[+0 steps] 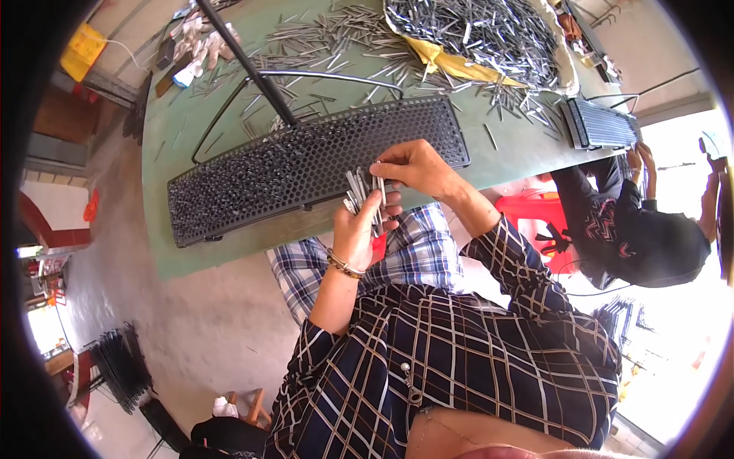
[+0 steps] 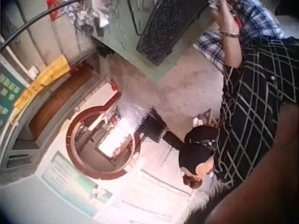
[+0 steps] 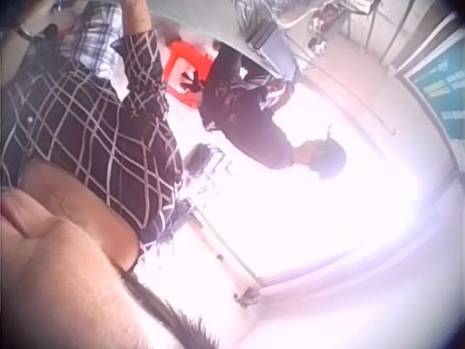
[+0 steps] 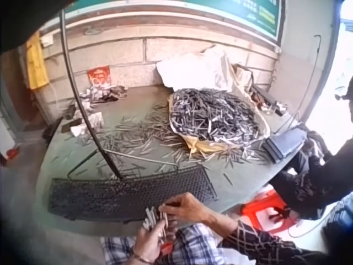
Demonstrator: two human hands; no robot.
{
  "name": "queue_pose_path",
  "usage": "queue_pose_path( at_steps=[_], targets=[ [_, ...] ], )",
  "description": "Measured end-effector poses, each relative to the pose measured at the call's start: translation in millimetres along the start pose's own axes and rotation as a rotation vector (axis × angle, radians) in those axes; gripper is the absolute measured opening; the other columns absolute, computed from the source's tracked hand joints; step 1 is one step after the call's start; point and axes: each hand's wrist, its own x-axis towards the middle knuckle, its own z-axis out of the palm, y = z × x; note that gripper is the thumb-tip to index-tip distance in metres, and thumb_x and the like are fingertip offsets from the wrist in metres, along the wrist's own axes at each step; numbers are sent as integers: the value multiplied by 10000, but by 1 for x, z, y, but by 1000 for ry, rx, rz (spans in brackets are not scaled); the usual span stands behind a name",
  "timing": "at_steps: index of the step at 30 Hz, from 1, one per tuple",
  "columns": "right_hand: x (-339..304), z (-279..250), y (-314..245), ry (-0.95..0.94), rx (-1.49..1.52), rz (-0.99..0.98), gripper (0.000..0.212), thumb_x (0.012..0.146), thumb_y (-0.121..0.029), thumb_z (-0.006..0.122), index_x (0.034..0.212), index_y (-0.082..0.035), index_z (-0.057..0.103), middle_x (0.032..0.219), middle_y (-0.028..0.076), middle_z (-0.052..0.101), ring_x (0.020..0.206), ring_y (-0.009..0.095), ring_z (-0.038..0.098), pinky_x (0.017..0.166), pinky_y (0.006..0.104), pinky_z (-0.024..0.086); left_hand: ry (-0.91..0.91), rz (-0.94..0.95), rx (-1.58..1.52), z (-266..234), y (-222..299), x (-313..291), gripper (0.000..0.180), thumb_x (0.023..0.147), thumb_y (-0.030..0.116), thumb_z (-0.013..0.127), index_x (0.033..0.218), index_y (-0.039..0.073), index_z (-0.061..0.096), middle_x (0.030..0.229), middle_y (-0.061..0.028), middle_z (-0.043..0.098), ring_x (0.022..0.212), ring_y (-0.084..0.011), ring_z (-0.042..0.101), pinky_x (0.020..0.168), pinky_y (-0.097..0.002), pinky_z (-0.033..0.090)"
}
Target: The person inserts small metal pins into the holes of a perforated metal template by hand.
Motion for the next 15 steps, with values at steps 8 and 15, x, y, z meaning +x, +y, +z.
queue_pose_path(
  at_steps=[8, 15],
  targets=[
    [1, -40, -12, 256, 227, -81, 207, 833, -175, 663, 915, 14, 652, 759, -1, 625, 627, 46, 531, 530, 180, 402, 62, -31, 20, -3, 2, 3, 248, 880, 182, 584, 1069, 29, 537, 965, -160, 646, 761, -200, 640, 584, -282, 534],
    [-9, -26, 2, 58, 190, 35, 234, 819, -204, 682, 909, 11, 663, 689, -22, 607, 577, 30, 510, 504, 179, 392, 10, -76, 12, 1, 3, 5, 261, 890, 202, 571, 1081, 27, 543, 988, -137, 640, 855, -217, 640, 616, -299, 550]
  ],
)
